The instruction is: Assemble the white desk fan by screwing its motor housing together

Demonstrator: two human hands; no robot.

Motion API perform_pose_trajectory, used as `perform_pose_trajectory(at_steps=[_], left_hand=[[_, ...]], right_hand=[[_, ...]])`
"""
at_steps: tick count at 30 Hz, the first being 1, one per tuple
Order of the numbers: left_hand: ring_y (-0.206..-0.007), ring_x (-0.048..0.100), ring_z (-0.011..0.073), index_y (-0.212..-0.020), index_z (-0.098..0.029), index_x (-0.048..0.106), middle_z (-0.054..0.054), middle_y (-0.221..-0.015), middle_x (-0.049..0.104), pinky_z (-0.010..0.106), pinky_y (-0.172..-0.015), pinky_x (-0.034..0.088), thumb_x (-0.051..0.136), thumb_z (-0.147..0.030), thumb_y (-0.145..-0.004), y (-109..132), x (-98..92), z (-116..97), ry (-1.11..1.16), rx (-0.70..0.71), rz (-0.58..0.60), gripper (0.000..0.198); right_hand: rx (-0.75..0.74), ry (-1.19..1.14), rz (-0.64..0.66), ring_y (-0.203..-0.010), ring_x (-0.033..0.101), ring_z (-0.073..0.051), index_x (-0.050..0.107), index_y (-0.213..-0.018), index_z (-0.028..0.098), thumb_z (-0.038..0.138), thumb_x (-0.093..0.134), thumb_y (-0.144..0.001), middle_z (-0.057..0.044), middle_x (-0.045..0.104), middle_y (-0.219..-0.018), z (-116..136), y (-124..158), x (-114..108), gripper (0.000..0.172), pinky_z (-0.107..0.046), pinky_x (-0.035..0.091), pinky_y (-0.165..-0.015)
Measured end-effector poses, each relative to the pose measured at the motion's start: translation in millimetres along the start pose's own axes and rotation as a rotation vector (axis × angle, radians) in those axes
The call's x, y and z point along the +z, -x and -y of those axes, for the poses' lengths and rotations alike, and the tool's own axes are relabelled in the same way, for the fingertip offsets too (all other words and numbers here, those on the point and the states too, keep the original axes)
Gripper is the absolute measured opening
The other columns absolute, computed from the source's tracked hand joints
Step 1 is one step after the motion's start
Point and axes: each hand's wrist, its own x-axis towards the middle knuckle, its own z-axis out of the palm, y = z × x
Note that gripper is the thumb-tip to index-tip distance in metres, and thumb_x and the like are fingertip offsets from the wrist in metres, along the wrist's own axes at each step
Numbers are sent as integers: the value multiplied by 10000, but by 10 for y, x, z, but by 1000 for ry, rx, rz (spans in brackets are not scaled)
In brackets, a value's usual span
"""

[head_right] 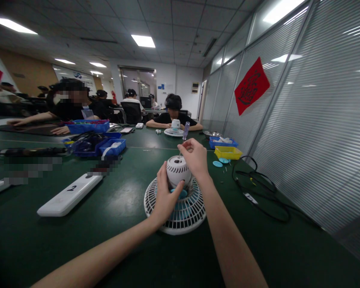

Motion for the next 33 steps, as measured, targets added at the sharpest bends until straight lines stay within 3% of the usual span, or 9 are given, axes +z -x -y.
perform_pose_trajectory(at_steps=[9, 13, 19, 26, 33], left_hand=[[-1398, 256, 260, -1401, -194, 251, 137, -1482, 287, 469, -1159, 182, 548, -262, -780, 0, -1, 9, 6, 7, 2, 692], [-1399, 260, 255, -1403, -208, 256, 124, -1480, 290, 453, -1163, 182, 548, -268, -780, 1, -4, 0, 0, 0, 1, 691], [-1398, 266, 248, -1407, -220, 263, 115, -1478, 299, 452, -1163, 187, 555, -259, -773, -3, 2, -2, -7, -3, -5, 698], [-1400, 261, 260, -1404, -205, 262, 129, -1481, 294, 460, -1159, 193, 556, -264, -773, 0, 1, -2, -5, -10, -2, 698], [-1398, 266, 256, -1399, -208, 270, 129, -1475, 301, 452, -1162, 186, 559, -254, -770, -3, 2, -7, 2, -1, -9, 694]], right_hand=[[38, -92, 66, -553, 601, -129, 626, -774, 154, 217, 523, -779, -59, 703, -734, 17, -18, 14, 121, -261, 483, -551], [5, -22, 50, -631, 636, -156, 639, -805, 160, 244, 510, -793, -64, 708, -777, 5, -4, 7, 154, -273, 488, -587], [-85, 145, -12, -578, 606, -163, 622, -716, 179, 308, 546, -784, -54, 690, -714, 29, 16, -10, 164, -297, 470, -618], [2, -36, -1, -636, 646, -172, 581, -713, 177, 340, 630, -724, -49, 685, -691, -1, 5, 19, 171, -285, 495, -610], [60, -107, 45, -586, 633, -143, 606, -759, 157, 255, 555, -764, -67, 712, -715, 25, -5, 31, 110, -253, 493, -541]])
